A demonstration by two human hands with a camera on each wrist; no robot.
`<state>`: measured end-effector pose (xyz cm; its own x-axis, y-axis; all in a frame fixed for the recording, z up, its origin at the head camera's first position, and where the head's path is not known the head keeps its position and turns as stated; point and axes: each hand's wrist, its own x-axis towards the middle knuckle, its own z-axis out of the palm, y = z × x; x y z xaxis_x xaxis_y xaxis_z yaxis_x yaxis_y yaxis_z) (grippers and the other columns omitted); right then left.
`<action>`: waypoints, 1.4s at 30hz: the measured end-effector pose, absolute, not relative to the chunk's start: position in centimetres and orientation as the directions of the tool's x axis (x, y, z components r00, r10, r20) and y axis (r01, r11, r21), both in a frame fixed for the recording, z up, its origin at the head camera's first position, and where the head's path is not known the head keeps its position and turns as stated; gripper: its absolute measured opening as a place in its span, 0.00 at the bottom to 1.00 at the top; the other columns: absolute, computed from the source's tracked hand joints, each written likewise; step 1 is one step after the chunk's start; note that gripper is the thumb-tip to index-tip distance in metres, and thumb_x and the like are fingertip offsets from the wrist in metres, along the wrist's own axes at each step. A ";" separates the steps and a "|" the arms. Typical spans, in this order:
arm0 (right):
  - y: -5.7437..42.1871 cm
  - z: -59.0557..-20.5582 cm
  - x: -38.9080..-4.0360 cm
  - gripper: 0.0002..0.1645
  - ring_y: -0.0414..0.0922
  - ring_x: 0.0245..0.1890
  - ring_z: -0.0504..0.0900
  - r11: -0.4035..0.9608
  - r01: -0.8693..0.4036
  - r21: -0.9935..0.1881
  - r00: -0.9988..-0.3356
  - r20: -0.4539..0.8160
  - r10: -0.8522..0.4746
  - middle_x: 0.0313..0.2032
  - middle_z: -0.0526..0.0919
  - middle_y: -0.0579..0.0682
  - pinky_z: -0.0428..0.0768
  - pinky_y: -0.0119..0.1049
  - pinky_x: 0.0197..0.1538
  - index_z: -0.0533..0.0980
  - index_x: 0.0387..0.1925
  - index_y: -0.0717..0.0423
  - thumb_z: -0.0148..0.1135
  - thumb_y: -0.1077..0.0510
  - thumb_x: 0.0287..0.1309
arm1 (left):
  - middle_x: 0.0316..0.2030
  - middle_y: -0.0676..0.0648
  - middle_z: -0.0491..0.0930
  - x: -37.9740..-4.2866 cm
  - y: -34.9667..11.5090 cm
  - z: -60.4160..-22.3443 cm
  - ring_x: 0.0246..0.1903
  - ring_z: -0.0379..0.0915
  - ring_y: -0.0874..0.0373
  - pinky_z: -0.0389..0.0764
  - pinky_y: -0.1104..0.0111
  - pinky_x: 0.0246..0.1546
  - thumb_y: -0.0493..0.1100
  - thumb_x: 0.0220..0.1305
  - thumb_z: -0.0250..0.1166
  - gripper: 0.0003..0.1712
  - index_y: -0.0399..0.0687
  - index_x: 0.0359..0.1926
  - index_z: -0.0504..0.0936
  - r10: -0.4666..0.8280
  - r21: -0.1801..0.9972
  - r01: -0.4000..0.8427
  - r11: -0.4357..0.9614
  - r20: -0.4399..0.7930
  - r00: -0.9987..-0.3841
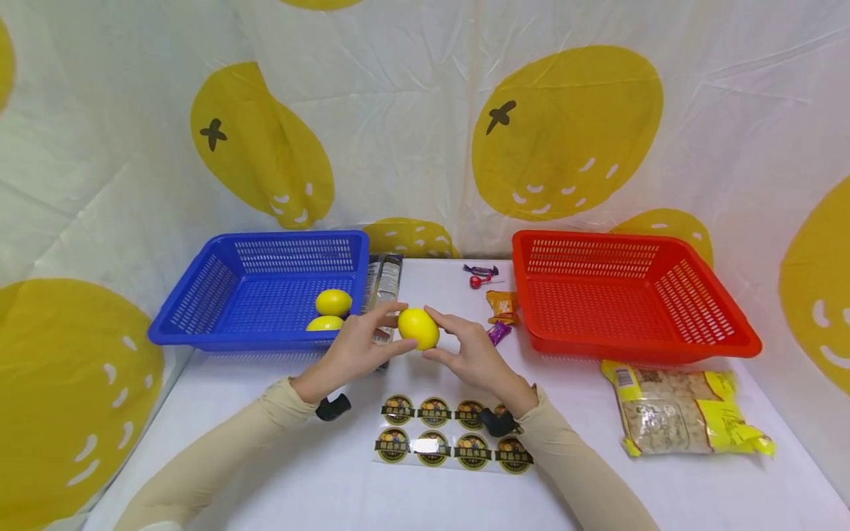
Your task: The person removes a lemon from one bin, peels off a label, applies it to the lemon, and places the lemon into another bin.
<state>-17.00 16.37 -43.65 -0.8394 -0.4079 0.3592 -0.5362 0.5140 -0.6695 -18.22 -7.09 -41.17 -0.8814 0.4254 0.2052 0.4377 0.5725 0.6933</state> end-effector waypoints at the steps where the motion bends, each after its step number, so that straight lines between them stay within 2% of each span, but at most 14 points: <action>1: 16.5 -43.7 -17.0 0.44 0.57 0.62 0.82 0.514 -0.535 -0.671 -0.839 0.350 -0.416 0.66 0.79 0.58 0.82 0.53 0.60 0.69 0.72 0.61 0.77 0.60 0.55 | 0.56 0.41 0.86 -18.1 -7.0 -41.3 0.46 0.87 0.49 0.88 0.59 0.45 0.60 0.63 0.72 0.36 0.51 0.67 0.75 0.430 0.698 0.441 0.564 0.207 -0.879; 5: 17.2 -43.8 -17.2 0.45 0.56 0.62 0.82 0.526 -0.518 -0.674 -0.845 0.309 -0.437 0.67 0.79 0.57 0.82 0.52 0.61 0.67 0.74 0.56 0.75 0.59 0.57 | 0.59 0.38 0.83 -17.8 -6.6 -42.0 0.49 0.86 0.43 0.88 0.55 0.46 0.54 0.67 0.70 0.36 0.46 0.70 0.71 0.449 0.727 0.452 0.516 0.220 -0.866; 9: 17.8 -43.8 -17.4 0.45 0.55 0.61 0.82 0.540 -0.506 -0.673 -0.849 0.277 -0.450 0.65 0.80 0.56 0.81 0.53 0.62 0.66 0.75 0.53 0.74 0.59 0.58 | 0.63 0.36 0.80 -17.5 -6.1 -42.8 0.55 0.84 0.40 0.88 0.56 0.47 0.50 0.69 0.68 0.36 0.44 0.72 0.67 0.456 0.760 0.437 0.481 0.209 -0.865; 13: 18.3 -43.9 -17.7 0.44 0.57 0.62 0.81 0.536 -0.511 -0.672 -0.841 0.261 -0.474 0.66 0.79 0.57 0.80 0.56 0.63 0.66 0.75 0.54 0.72 0.60 0.60 | 0.67 0.36 0.76 -17.5 -5.8 -43.6 0.61 0.80 0.40 0.88 0.59 0.48 0.49 0.72 0.66 0.35 0.43 0.73 0.65 0.457 0.786 0.406 0.466 0.179 -0.871; 18: 18.7 -44.2 -18.1 0.41 0.60 0.65 0.79 0.543 -0.506 -0.670 -0.837 0.229 -0.497 0.68 0.77 0.59 0.78 0.58 0.65 0.65 0.74 0.58 0.70 0.61 0.62 | 0.65 0.35 0.77 -17.8 -5.4 -44.8 0.57 0.83 0.43 0.88 0.56 0.49 0.48 0.73 0.64 0.33 0.44 0.73 0.64 0.441 0.809 0.349 0.473 0.125 -0.889; 20: 18.9 -44.4 -18.4 0.41 0.60 0.66 0.78 0.544 -0.501 -0.673 -0.836 0.213 -0.506 0.69 0.76 0.60 0.77 0.58 0.66 0.65 0.75 0.59 0.69 0.62 0.63 | 0.63 0.35 0.79 -18.0 -5.3 -45.1 0.51 0.86 0.46 0.89 0.59 0.46 0.48 0.74 0.63 0.31 0.46 0.72 0.65 0.434 0.807 0.340 0.483 0.116 -0.893; 25: 19.1 -44.9 -18.8 0.40 0.61 0.69 0.75 0.535 -0.481 -0.695 -0.835 0.179 -0.520 0.70 0.73 0.62 0.73 0.60 0.69 0.64 0.75 0.60 0.66 0.65 0.64 | 0.57 0.38 0.85 -18.7 -5.2 -45.8 0.47 0.88 0.48 0.88 0.62 0.42 0.47 0.74 0.63 0.26 0.47 0.67 0.69 0.423 0.786 0.350 0.509 0.126 -0.898; 28: 19.1 -45.2 -18.9 0.39 0.62 0.70 0.74 0.541 -0.471 -0.697 -0.839 0.164 -0.519 0.71 0.73 0.62 0.72 0.60 0.70 0.63 0.75 0.61 0.65 0.67 0.64 | 0.53 0.39 0.87 -19.1 -5.2 -46.2 0.51 0.86 0.47 0.87 0.58 0.47 0.48 0.73 0.64 0.23 0.47 0.64 0.72 0.412 0.766 0.359 0.533 0.135 -0.901; 33: 19.0 -45.5 -19.0 0.38 0.62 0.70 0.73 0.556 -0.465 -0.689 -0.842 0.150 -0.517 0.71 0.73 0.62 0.70 0.60 0.71 0.64 0.74 0.62 0.64 0.68 0.65 | 0.51 0.42 0.88 -19.4 -5.1 -46.8 0.51 0.84 0.49 0.84 0.55 0.51 0.48 0.71 0.66 0.21 0.47 0.60 0.74 0.393 0.746 0.353 0.564 0.133 -0.910; 38: 19.0 -45.8 -19.0 0.36 0.62 0.70 0.73 0.574 -0.457 -0.679 -0.849 0.142 -0.508 0.70 0.75 0.61 0.69 0.61 0.72 0.66 0.73 0.62 0.64 0.68 0.65 | 0.51 0.43 0.87 -19.7 -5.2 -47.3 0.49 0.84 0.51 0.84 0.59 0.50 0.49 0.69 0.68 0.20 0.46 0.56 0.77 0.382 0.729 0.351 0.588 0.133 -0.915; 42: 19.1 -46.3 -19.0 0.36 0.61 0.65 0.78 0.604 -0.474 -0.641 -0.850 0.154 -0.504 0.65 0.79 0.62 0.72 0.61 0.69 0.68 0.72 0.62 0.65 0.68 0.64 | 0.50 0.44 0.87 -19.9 -5.1 -47.4 0.46 0.84 0.53 0.83 0.63 0.47 0.48 0.67 0.70 0.19 0.46 0.54 0.78 0.383 0.707 0.357 0.610 0.131 -0.914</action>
